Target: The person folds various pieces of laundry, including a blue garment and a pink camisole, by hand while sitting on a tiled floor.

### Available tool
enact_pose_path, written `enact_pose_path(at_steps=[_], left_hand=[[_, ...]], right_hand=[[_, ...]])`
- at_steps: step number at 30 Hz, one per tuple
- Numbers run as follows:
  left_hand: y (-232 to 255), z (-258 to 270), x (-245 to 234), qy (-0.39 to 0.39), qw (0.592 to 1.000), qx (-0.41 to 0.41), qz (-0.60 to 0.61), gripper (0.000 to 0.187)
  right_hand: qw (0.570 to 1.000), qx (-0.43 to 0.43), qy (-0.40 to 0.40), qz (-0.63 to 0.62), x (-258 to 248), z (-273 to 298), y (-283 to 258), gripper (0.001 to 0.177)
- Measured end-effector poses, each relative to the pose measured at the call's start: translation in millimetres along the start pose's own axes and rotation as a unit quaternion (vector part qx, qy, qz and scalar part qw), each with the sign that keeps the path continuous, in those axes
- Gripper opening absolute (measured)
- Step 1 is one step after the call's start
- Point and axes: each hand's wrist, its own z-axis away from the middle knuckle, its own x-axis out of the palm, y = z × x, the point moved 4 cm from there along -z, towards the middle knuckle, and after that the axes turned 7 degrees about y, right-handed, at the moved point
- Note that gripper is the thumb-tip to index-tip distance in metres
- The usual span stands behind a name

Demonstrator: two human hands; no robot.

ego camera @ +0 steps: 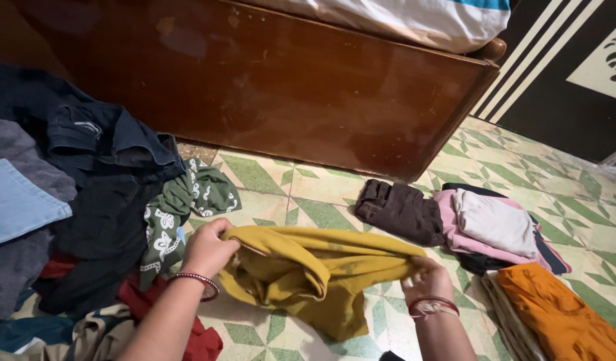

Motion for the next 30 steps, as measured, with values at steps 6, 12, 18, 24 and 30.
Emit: enact_pose_path(at_steps=[6,12,18,24,30], left_hand=[[27.3,27.8,32.2,-0.116,0.99,-0.011,0.084,0.011],[63.3,63.2,28.9,-0.145,0.987,0.05,-0.04,0.018],[44.1,57.1,36.9,-0.187,0.978,0.089,0.027,0.025],[29.6,53.0,54.6,-0.293,0.916,0.07,0.266,0.021],[76.9,77.9,22.9,-0.348,0.895,0.113,0.255,0.035]], right_hand=[[0.915,-0.262,-0.132,0.277,42.9,51.4,29.0,0.035],[0.761,-0.242,-0.383,0.465,86.5,182.9,91.4,0.065],[0.789,-0.128,-0.441,0.409,74.5,146.9,93.6,0.03],[0.843,-0.037,-0.469,0.262,72.1,167.1,78.5,0.022],[0.852,-0.096,-0.413,0.306,97.8,193.6,51.4,0.022]])
